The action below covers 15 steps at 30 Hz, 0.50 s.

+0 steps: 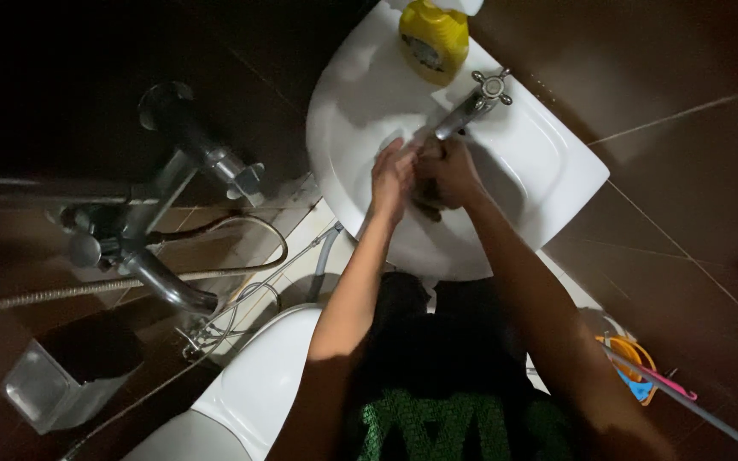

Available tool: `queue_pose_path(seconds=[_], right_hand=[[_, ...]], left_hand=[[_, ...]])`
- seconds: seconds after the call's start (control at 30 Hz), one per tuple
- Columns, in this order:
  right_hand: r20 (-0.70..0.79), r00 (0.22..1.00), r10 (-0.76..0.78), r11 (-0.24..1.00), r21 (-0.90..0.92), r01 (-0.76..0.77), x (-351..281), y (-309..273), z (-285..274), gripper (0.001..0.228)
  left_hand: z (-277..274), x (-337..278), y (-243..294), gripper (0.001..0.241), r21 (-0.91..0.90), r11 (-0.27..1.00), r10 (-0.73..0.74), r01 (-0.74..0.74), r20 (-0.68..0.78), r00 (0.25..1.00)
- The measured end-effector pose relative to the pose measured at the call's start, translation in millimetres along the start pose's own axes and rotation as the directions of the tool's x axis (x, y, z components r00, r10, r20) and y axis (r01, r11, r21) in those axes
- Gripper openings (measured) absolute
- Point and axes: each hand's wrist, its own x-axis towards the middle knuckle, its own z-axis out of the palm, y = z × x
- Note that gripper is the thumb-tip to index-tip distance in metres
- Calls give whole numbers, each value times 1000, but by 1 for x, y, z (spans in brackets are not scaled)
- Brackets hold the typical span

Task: The person wipes the brown tiled wall with a cloth, then moves to the sink to rinse the cloth under running water. They proceed to wipe the sink basin and faucet with the cloth.

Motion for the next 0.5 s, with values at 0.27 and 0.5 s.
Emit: queue_pose_path(seconds=[0.27,0.5], right_hand=[[-155,841,-519,846,-237,478,-1,10,29,32],[-139,693,-707,704,-221,675,-76,19,20,31]], left_hand=[[22,-63,94,90,-620,616,-538,485,119,835],[15,4,-28,112,-298,899,-313,320,71,947]])
